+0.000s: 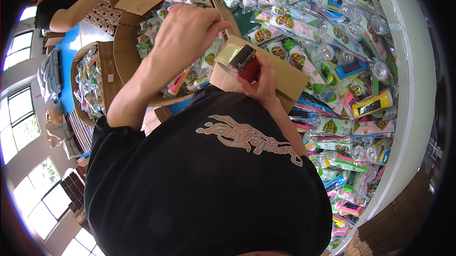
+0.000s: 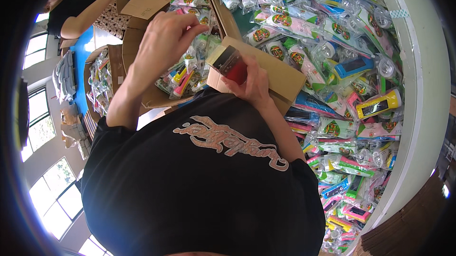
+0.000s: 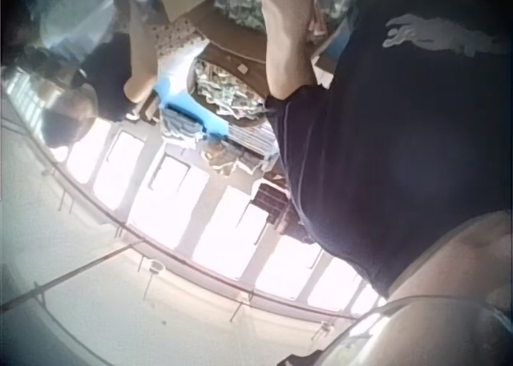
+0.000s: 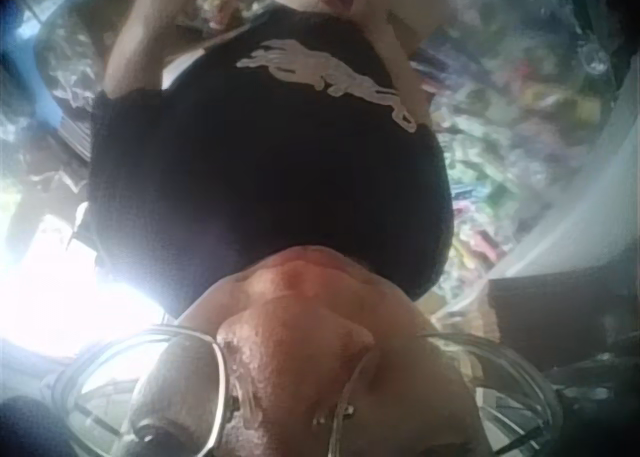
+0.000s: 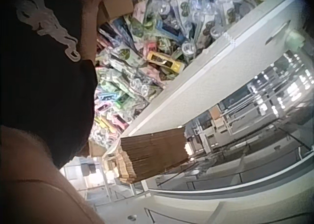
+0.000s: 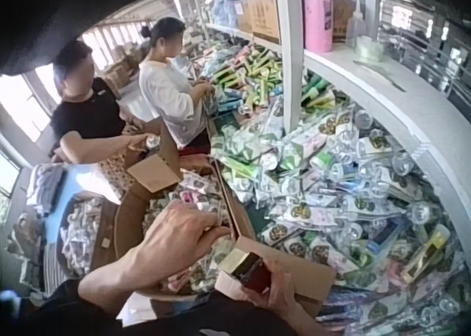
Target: The person packs various small packaged items by hand, taking them from a large bin and placing them neatly into a cardboard box, then seals the box with packaging tape using a tape dispenser.
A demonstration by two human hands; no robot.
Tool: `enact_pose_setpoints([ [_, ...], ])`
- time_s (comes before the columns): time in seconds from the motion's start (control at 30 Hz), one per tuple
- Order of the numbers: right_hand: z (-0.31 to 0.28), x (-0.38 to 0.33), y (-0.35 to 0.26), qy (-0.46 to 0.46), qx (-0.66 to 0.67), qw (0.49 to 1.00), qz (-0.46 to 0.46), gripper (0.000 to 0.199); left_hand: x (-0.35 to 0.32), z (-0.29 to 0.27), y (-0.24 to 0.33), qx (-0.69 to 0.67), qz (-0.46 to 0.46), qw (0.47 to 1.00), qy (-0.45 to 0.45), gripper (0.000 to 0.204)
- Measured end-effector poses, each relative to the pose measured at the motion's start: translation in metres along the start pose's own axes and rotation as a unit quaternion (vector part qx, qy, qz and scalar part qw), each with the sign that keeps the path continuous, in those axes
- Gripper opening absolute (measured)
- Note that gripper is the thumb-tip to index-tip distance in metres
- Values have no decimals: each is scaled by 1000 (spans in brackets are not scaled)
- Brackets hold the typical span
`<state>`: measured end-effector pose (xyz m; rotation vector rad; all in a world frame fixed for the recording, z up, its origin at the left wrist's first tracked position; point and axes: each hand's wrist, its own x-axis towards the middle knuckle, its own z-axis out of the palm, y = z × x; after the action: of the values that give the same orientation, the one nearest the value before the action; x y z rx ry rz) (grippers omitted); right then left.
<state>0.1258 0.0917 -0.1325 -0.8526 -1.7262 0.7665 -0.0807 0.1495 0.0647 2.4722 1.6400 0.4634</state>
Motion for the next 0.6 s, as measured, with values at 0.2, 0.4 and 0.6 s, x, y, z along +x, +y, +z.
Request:
enact_pose_setpoints([
  [0.2,-4,-3,-8,-20,-23,1000,1,81,-3,-26,-21,-27,-48,998,8,26],
  [0.4,-37,16,-40,-57,-20,997,55,78,-6,-56,-59,-35,-187,981,-26,28],
  [0.6,-75,56,-69,-200,-60,935,287,73,-52,39,-99,-220,-251,940,-67,29],
])
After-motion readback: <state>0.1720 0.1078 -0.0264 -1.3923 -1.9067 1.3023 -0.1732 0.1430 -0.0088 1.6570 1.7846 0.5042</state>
